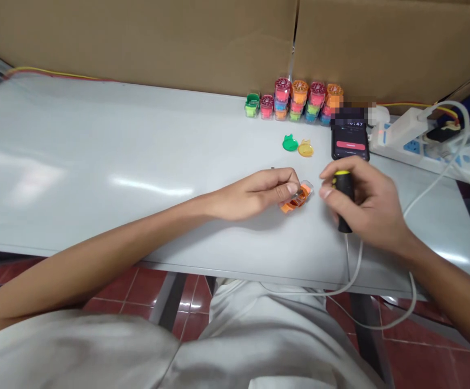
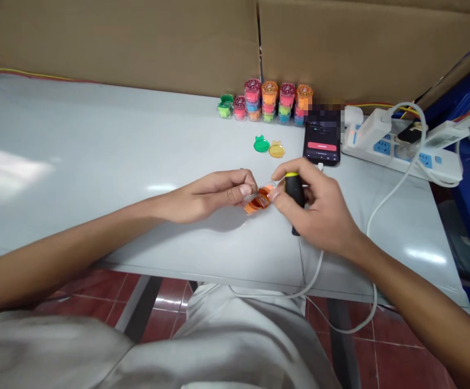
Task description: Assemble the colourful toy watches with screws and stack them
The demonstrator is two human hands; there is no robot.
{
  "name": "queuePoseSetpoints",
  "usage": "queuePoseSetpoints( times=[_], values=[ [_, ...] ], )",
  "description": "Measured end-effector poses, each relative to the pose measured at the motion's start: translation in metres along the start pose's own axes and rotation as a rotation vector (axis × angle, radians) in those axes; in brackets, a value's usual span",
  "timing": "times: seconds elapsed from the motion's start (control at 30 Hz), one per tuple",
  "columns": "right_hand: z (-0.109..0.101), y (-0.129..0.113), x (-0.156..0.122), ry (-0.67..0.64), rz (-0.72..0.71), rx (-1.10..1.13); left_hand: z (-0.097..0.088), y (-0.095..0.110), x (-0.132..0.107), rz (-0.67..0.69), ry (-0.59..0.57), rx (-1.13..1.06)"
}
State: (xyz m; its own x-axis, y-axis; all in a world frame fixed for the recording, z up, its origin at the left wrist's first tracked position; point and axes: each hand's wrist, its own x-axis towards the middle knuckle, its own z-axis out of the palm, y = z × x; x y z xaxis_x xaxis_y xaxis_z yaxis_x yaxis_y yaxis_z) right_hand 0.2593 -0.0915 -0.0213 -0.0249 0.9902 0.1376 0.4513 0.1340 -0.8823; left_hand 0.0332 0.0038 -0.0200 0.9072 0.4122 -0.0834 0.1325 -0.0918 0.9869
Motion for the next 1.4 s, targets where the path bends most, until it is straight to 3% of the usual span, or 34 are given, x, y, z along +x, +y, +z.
queuePoseSetpoints(
  times=[0.1,0.4,0.67,0.97,1.27,1.4],
  values=[
    [0.007,0.0,-0.001,-0.075,0.047,0.082,0.005,-0.001,0.0,0.015,-0.022,-0.031],
    [0.013,0.003,-0.001,-0.085,0.029,0.226,0.01,-0.003,0.001,0.032,-0.022,-0.065],
    [0.014,0.004,0.0,-0.099,0.119,0.258,0.012,-0.005,0.001,0.007,0.023,-0.072],
    [0.016,0.004,-0.005,-0.057,0.05,0.141,0.013,-0.002,0.001,-0.019,0.069,-0.086],
    [0.019,0.007,-0.005,-0.028,0.035,0.127,0.01,0.004,-0.002,-0.009,0.133,0.172],
    [0.022,0.007,-0.005,-0.022,0.071,0.149,0.012,0.0,-0.005,0.114,0.205,0.468]
  ],
)
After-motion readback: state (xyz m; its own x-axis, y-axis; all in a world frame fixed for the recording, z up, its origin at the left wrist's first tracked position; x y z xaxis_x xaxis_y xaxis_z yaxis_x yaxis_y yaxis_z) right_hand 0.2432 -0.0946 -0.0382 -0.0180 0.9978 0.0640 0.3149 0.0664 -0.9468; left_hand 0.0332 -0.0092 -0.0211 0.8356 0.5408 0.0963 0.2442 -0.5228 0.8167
